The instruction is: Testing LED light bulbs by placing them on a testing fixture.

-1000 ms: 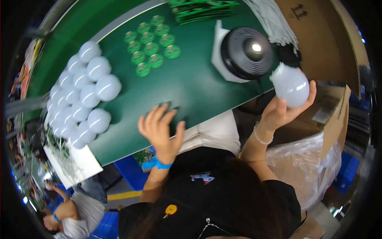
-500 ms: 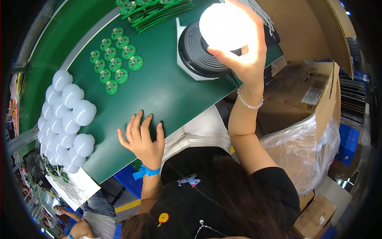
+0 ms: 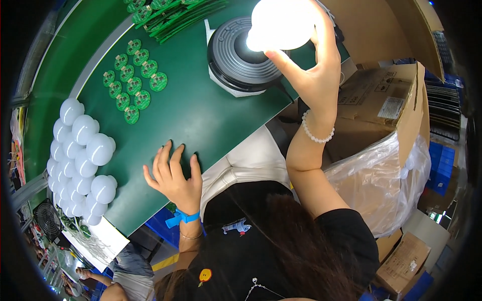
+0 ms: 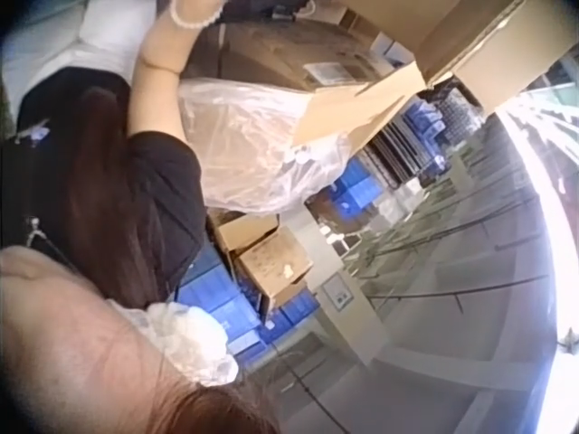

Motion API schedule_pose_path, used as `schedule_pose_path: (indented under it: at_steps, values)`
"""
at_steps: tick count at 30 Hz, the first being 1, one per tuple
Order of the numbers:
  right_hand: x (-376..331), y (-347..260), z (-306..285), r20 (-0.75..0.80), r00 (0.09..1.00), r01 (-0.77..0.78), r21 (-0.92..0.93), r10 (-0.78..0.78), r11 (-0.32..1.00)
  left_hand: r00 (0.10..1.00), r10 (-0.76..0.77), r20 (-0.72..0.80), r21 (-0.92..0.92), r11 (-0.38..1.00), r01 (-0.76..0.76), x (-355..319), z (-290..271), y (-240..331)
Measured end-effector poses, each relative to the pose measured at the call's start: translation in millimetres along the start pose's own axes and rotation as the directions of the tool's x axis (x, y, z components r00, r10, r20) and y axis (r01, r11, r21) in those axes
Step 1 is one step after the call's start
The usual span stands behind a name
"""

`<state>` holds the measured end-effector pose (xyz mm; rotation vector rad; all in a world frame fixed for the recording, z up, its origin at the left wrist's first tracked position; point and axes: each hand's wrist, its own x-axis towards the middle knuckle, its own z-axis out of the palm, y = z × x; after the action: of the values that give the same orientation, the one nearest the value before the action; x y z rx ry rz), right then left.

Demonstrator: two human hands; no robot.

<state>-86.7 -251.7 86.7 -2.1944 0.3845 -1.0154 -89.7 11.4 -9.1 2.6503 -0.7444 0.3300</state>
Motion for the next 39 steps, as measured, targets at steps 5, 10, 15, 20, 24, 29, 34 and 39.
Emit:
schedule_pose_path:
  at_steps: [5,10,15,20,24,29,34,39]
  values:
    - [-4,0,0,-0.079,0.978,0.202,0.141,-0.192,0.969,1.0,-0.019,0.022,-0.011,1.0,0.019,0,-1,0]
    - [-21,5,-8,-0.004,0.998,0.064,-0.035,-0.064,0.997,1.0,-0.006,0.0,-0.029,1.0,0.006,0,-2,0]
    - [-15,5,1,0.02,0.997,0.08,-0.007,-0.08,0.997,1.0,-0.001,-0.007,-0.032,0.999,0.001,-1,-1,-1]
    - [5,19,29,-0.107,0.946,0.322,0.22,-0.305,0.921,1.0,0.003,-0.009,-0.023,1.0,-0.003,-1,-1,-1]
    - [19,39,45,-0.29,0.71,0.697,0.159,-0.642,0.699,0.999,0.019,-0.028,-0.022,1.0,-0.02,-2,-1,-2]
    - [10,42,41,-0.301,0.815,0.565,0.22,-0.495,0.796,1.0,0.015,-0.026,-0.018,1.0,-0.015,-2,0,-2]
    - [7,35,44,-0.455,0.779,0.627,0.56,-0.432,0.541,0.999,0.032,-0.043,-0.02,0.999,-0.032,-2,0,-3]
    - [-10,29,16,-0.058,0.991,0.133,0.278,-0.122,0.951,0.998,0.035,-0.045,-0.017,0.999,-0.036,-2,-1,-3]
